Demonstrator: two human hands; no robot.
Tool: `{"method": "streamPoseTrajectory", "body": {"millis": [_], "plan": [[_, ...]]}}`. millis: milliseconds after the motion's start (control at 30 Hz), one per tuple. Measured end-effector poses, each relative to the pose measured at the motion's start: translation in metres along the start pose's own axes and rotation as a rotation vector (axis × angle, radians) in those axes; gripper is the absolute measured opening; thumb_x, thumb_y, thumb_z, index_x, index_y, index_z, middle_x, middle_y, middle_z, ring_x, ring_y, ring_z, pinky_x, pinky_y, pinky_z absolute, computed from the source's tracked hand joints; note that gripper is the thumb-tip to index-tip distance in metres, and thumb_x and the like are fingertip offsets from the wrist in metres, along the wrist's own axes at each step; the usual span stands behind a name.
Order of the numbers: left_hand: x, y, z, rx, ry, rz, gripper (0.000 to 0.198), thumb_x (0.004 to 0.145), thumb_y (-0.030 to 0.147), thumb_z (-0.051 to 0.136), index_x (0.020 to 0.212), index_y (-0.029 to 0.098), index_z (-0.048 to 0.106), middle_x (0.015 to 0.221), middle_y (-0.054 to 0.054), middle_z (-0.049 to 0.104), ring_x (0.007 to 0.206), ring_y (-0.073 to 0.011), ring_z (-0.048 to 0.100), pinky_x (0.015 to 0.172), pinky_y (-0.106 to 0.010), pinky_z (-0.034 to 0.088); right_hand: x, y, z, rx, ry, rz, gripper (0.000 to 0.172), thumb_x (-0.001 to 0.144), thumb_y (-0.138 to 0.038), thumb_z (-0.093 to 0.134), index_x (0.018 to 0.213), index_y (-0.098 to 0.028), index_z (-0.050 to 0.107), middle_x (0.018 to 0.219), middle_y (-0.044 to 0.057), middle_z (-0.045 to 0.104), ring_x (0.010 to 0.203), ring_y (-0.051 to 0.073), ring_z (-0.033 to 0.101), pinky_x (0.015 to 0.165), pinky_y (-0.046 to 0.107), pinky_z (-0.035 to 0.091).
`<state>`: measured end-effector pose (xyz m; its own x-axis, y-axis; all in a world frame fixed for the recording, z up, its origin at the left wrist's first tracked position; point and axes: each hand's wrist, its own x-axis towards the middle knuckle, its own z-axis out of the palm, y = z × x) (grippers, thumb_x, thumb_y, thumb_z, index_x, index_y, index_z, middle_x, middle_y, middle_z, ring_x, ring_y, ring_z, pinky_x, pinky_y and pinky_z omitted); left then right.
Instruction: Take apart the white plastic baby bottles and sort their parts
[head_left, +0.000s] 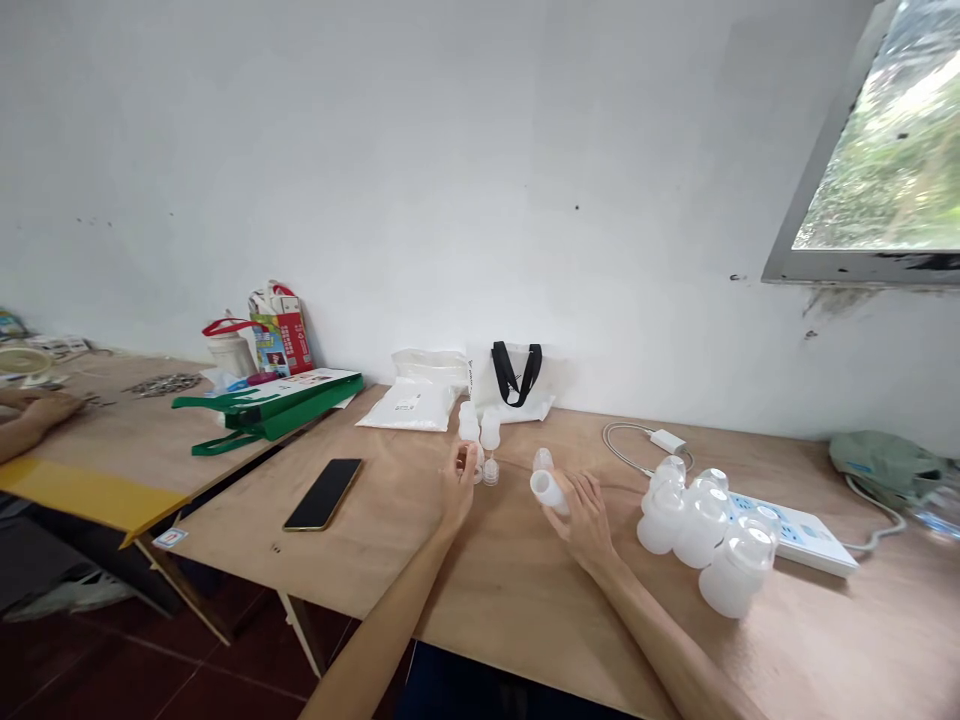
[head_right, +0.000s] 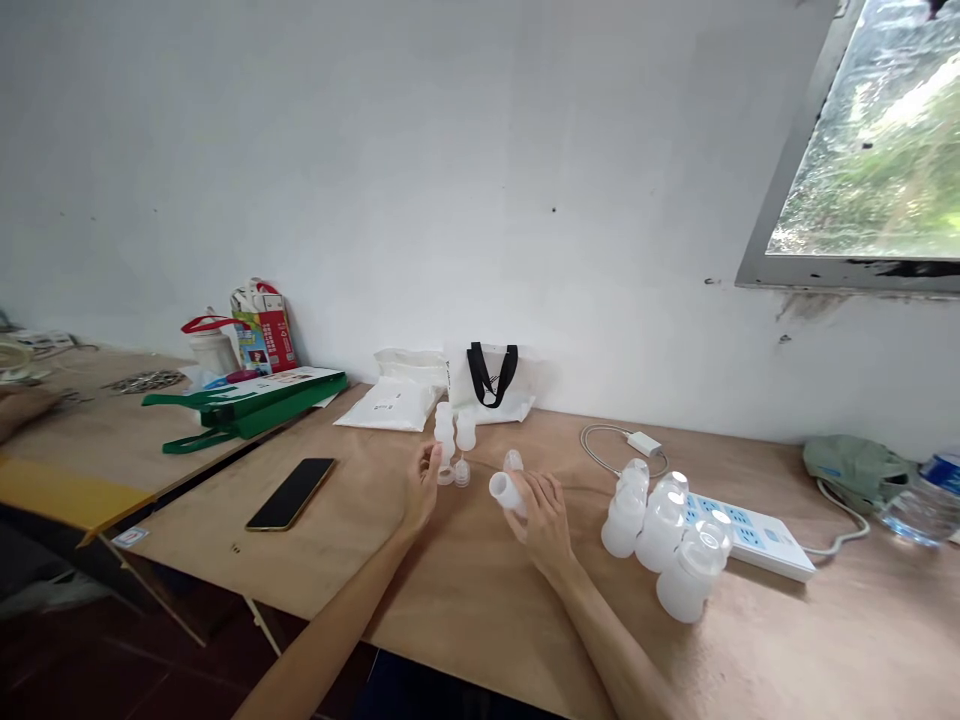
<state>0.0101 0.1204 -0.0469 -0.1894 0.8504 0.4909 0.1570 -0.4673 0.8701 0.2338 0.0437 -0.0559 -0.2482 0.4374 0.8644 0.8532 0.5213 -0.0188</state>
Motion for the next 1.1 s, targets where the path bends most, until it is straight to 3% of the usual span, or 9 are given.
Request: {"method": "streamPoseTrajectory", "body": {"millis": [67,200,367,467,600,633,900,1100], "plan": [[0.007,-0.005,-0.011,0.193,0.017,0.11,0.038,0.095,0.054,0.05,0.108,0.021,0.065,0.092,-0.005,0.067,0.079,-0.0175,0.059,0.074,-0.028,0.048,-0.003,0.0,0.002,0.024,-0.003,0.112,0.05,0.096,-0.029,0.054,0.145,-0.023,0.045,0.12,0.012,0.066,0.106,0.028,0.061,0.096,0.045,0.046],[0.02,-0.021,-0.027,0.465,-0.024,0.187,0.03,0.097,0.043,0.049,0.108,0.022,0.067,0.097,-0.006,0.068,0.092,-0.0223,0.06,0.087,-0.034,0.048,0.0,0.001,0.0,0.122,0.008,0.358,0.046,0.098,-0.043,0.05,0.14,-0.025,0.049,0.129,0.012,0.063,0.114,0.029,0.058,0.096,0.046,0.047],[0.028,-0.038,-0.035,0.584,-0.125,0.155,0.026,0.097,0.038,0.049,0.11,0.023,0.066,0.106,-0.008,0.067,0.105,-0.0249,0.058,0.095,-0.038,0.047,0.045,0.011,-0.002,0.311,0.049,0.596,0.049,0.092,-0.049,0.057,0.132,-0.023,0.047,0.128,0.011,0.063,0.119,0.028,0.059,0.099,0.044,0.046],[0.027,-0.045,-0.035,0.596,-0.168,0.126,0.027,0.096,0.039,0.051,0.114,0.022,0.064,0.107,-0.008,0.066,0.104,-0.0248,0.059,0.094,-0.039,0.048,0.088,0.02,0.009,0.356,-0.092,0.638,0.053,0.089,-0.047,0.059,0.133,-0.024,0.039,0.13,0.012,0.062,0.114,0.027,0.062,0.092,0.04,0.049],[0.025,-0.052,-0.036,0.572,-0.18,0.052,0.037,0.096,0.043,0.05,0.122,0.018,0.057,0.097,-0.007,0.067,0.095,-0.0239,0.062,0.086,-0.037,0.05,0.133,0.029,0.038,0.154,-0.496,0.595,0.039,0.09,-0.037,0.06,0.123,-0.024,0.045,0.128,0.01,0.064,0.115,0.026,0.062,0.09,0.034,0.046],[0.025,-0.053,-0.036,0.566,-0.18,0.034,0.039,0.096,0.044,0.051,0.123,0.016,0.055,0.096,-0.007,0.067,0.094,-0.0241,0.063,0.085,-0.037,0.05,0.139,0.029,0.047,0.132,-0.535,0.607,0.04,0.089,-0.033,0.061,0.123,-0.022,0.045,0.125,0.01,0.066,0.111,0.026,0.063,0.088,0.033,0.046],[0.023,-0.056,-0.038,0.588,-0.257,0.01,0.031,0.095,0.048,0.049,0.105,0.02,0.06,0.091,-0.006,0.068,0.089,-0.0253,0.064,0.082,-0.038,0.048,0.148,0.035,0.1,0.021,-0.718,0.683,0.056,0.086,-0.018,0.067,0.136,-0.014,0.042,0.115,0.014,0.068,0.106,0.027,0.065,0.084,0.034,0.048],[0.023,-0.063,-0.036,0.456,-0.299,-0.017,0.036,0.095,0.053,0.046,0.107,0.02,0.057,0.095,-0.007,0.068,0.088,-0.0241,0.065,0.079,-0.036,0.05,0.158,0.045,0.125,-0.014,-0.799,0.729,0.039,0.096,-0.036,0.062,0.13,-0.018,0.056,0.126,0.009,0.061,0.106,0.023,0.064,0.09,0.044,0.055]]}}
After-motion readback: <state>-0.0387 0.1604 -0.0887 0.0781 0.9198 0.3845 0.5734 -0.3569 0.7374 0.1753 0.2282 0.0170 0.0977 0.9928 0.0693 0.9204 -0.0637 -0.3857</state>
